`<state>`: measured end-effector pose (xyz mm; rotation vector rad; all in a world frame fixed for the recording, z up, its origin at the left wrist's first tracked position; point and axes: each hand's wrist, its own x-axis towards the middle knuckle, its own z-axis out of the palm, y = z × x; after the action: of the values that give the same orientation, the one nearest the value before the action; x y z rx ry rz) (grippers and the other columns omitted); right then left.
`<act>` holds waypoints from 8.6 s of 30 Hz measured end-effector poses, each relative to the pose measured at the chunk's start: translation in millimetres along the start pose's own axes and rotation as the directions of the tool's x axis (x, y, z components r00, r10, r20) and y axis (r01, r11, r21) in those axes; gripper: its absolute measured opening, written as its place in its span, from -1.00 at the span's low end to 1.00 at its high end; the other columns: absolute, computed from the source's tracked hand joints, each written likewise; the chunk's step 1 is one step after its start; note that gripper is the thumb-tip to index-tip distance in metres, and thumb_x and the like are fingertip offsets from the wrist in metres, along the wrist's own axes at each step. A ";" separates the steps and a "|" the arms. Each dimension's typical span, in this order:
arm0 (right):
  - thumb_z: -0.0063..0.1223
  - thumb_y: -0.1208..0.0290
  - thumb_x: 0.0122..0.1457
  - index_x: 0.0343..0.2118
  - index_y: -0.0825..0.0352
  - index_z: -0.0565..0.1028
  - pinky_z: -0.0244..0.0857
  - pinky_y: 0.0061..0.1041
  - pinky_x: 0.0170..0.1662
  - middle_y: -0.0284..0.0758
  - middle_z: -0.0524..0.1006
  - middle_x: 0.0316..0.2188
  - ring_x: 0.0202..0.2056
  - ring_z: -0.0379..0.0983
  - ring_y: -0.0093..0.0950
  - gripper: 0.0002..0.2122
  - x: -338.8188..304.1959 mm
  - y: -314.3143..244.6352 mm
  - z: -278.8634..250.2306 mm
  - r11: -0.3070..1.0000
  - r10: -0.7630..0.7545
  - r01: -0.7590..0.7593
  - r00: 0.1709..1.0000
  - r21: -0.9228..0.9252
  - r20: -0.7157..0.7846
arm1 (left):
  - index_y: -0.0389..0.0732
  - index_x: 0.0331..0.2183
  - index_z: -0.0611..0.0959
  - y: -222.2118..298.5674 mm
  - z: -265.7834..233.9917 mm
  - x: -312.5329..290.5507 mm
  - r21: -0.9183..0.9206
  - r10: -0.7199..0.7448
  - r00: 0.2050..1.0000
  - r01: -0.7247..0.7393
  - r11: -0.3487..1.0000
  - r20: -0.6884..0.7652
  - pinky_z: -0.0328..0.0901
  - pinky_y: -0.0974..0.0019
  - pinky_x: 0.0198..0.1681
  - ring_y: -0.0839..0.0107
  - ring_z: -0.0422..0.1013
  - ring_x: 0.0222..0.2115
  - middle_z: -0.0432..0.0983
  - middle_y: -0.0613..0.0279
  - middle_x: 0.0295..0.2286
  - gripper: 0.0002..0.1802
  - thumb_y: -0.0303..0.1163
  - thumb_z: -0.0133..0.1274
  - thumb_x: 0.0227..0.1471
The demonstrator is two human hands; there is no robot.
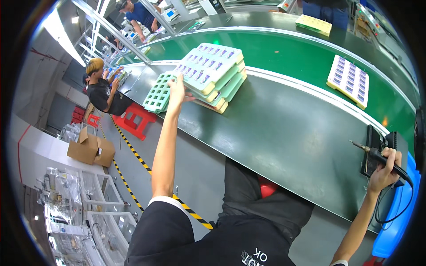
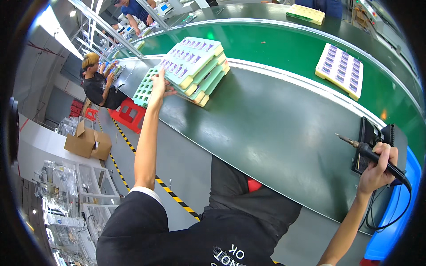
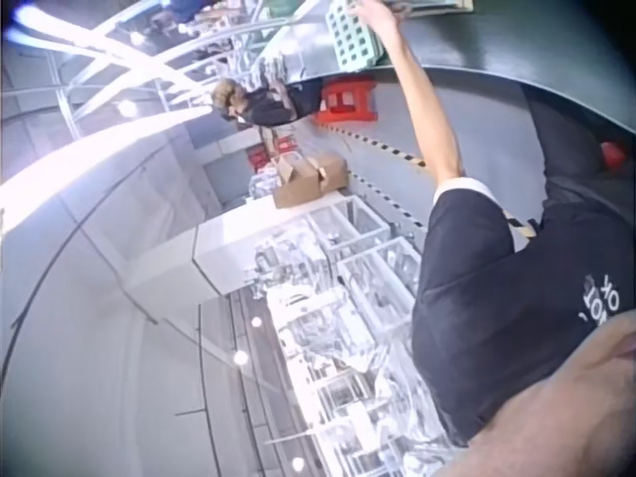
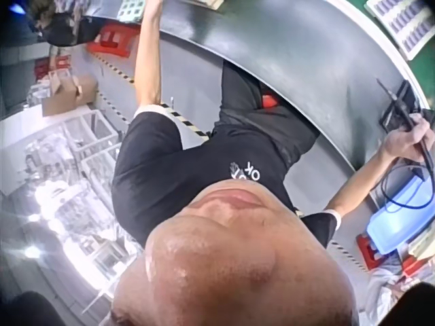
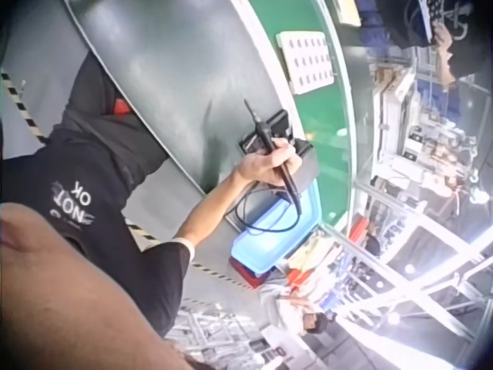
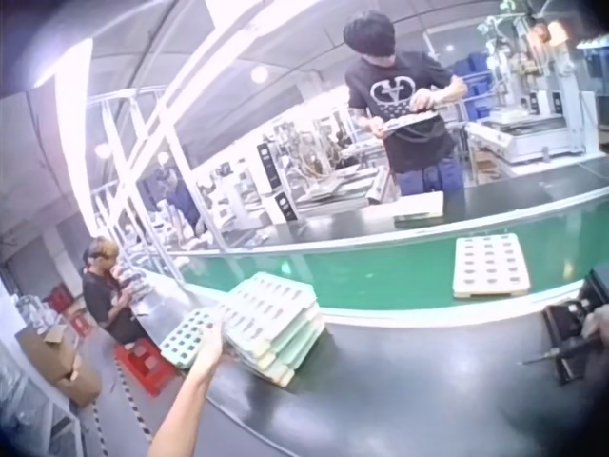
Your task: Soldering electronic components onto circuit boards held in a tray on an assembly line.
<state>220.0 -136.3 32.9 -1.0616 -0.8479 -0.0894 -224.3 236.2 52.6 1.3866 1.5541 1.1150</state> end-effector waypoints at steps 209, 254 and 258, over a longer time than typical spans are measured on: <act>-0.28 0.37 0.14 -0.63 0.22 0.11 -0.12 -0.73 -0.72 -0.45 0.21 -0.82 -0.87 -0.12 -0.74 -0.77 -8.7 1.2 65.0 0.983 0.184 -0.186 0.978 0.007 0.093 | -0.28 -0.16 0.54 17.6 188.1 -105.0 -0.440 0.658 0.044 -0.709 0.551 0.752 0.33 0.29 -0.29 0.16 0.48 -0.36 0.52 -0.04 -0.34 -0.68 -0.33 -0.08 0.07; -0.12 0.54 0.11 -0.48 0.41 0.26 0.25 -0.53 -0.58 -0.20 0.41 -0.71 -0.71 0.27 -0.59 -0.90 -44.4 0.3 83.2 1.000 0.013 -0.019 0.886 0.009 0.463 | -0.25 -0.07 0.50 -1.3 214.3 -101.6 -0.448 0.598 -0.041 -0.705 0.551 0.800 0.26 0.52 -0.45 0.52 0.43 -0.50 0.54 0.13 -0.33 -0.64 -0.37 -0.21 0.13; -0.11 0.53 0.11 -0.49 0.41 0.26 0.24 -0.53 -0.59 -0.19 0.41 -0.71 -0.72 0.24 -0.60 -0.89 -44.6 1.2 83.3 1.000 0.006 -0.014 0.874 0.013 0.487 | -0.23 -0.06 0.50 -6.8 214.9 -100.7 -0.434 0.590 -0.019 -0.696 0.572 0.807 0.28 0.52 -0.46 0.52 0.45 -0.49 0.54 0.13 -0.33 -0.64 -0.35 -0.20 0.13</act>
<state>142.5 -83.8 20.7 -1.0892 -1.2965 0.2051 -13.1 161.6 -26.0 2.3498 -0.0272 0.3949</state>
